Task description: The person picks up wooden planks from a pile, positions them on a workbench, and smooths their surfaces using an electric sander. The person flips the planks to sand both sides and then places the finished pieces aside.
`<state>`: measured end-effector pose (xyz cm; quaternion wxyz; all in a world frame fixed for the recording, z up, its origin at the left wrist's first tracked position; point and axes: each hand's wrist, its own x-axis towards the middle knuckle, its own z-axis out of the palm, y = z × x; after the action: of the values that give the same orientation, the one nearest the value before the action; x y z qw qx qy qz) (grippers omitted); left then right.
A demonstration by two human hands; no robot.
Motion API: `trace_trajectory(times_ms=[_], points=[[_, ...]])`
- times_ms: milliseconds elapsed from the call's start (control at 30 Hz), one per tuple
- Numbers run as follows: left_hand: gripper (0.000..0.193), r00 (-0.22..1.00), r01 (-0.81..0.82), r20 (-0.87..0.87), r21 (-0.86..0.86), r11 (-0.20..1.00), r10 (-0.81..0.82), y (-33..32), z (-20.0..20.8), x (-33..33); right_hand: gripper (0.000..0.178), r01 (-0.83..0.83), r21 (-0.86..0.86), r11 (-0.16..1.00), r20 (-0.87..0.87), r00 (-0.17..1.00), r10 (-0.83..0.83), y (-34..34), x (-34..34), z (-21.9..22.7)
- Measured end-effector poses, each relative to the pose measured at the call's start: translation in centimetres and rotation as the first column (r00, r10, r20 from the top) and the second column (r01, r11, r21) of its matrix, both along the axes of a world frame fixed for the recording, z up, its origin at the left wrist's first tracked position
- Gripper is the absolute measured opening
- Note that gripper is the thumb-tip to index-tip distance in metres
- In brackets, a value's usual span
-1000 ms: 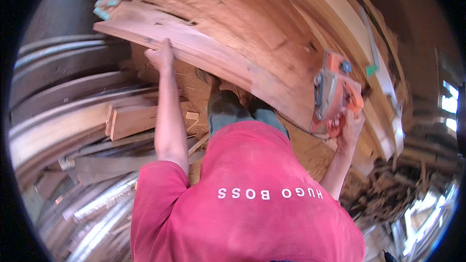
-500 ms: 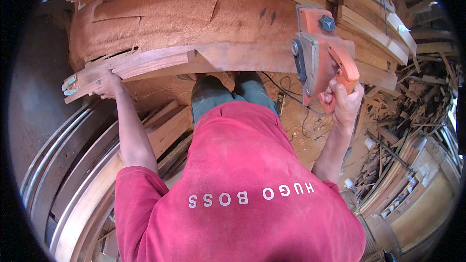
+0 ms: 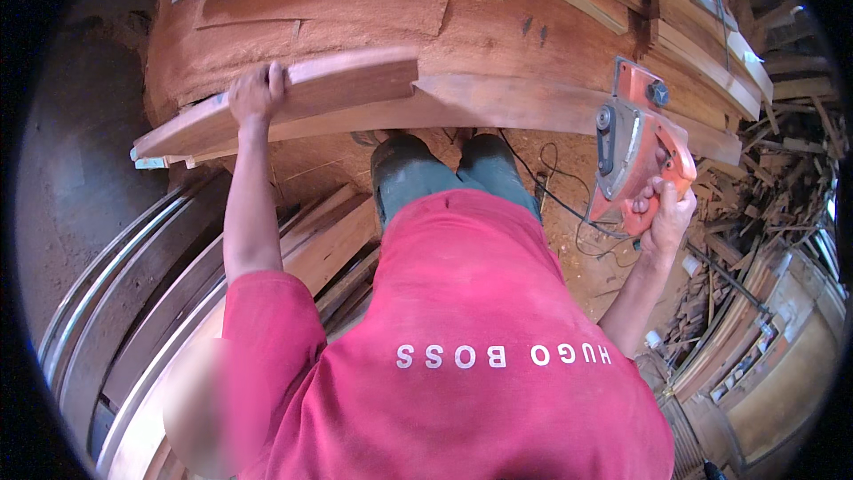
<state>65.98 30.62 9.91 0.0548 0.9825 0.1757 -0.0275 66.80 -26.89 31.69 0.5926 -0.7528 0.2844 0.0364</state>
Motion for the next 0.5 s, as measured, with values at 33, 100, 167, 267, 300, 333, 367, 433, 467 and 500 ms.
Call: trace_trajectory(times_ms=[33,100,167,267,300,333,367,433,467,500], points=[[0.049,0.996,-0.015,-0.094,-0.052,0.999,0.01,-0.2,0.5,1.9,0.017,-0.013,-0.01,1.0,0.026,1.0,0.013,-0.7,-0.5,-0.3],[0.054,0.966,-0.04,-0.258,-0.148,0.988,0.0,-1.1,-0.9,6.2,0.011,-0.007,0.003,1.0,0.005,1.0,0.007,0.0,0.7,-0.1],[0.055,0.939,-0.022,-0.341,-0.188,0.982,-0.044,-3.2,-2.2,8.2,0.01,-0.005,0.006,1.0,-0.002,1.0,0.005,0.6,0.8,0.3],[0.059,0.922,-0.002,-0.38,-0.193,0.981,-0.073,-5.7,-8.2,8.9,0.013,-0.018,-0.004,1.0,-0.003,1.0,0.018,1.1,0.8,1.0],[0.059,0.918,0.019,-0.386,-0.196,0.98,-0.095,-6.4,-9.5,8.7,0.013,-0.02,-0.002,1.0,-0.002,1.0,0.02,1.6,0.8,1.3],[0.06,0.913,0.042,-0.39,-0.198,0.979,-0.118,-7.0,-10.3,8.6,0.014,-0.019,0.0,1.0,0.001,1.0,0.019,1.9,0.7,1.6],[0.06,0.909,0.064,-0.393,-0.2,0.978,-0.14,-7.3,-11.1,8.4,0.012,-0.056,-0.009,0.998,-0.021,0.998,0.056,1.2,0.6,1.5],[0.061,0.903,0.09,-0.393,-0.217,0.972,-0.172,-7.2,-12.8,7.8,0.012,-0.078,-0.03,0.997,-0.018,0.997,0.077,1.2,0.6,1.7],[0.062,0.9,0.102,-0.393,-0.224,0.969,-0.186,-6.9,-13.4,7.6,0.011,-0.09,-0.039,0.995,-0.016,0.996,0.089,1.3,0.7,1.8],[0.062,0.9,0.083,-0.403,-0.215,0.973,-0.166,-6.6,-14.0,7.1,0.011,-0.087,-0.042,0.995,-0.02,0.996,0.086,1.4,0.7,1.9]])
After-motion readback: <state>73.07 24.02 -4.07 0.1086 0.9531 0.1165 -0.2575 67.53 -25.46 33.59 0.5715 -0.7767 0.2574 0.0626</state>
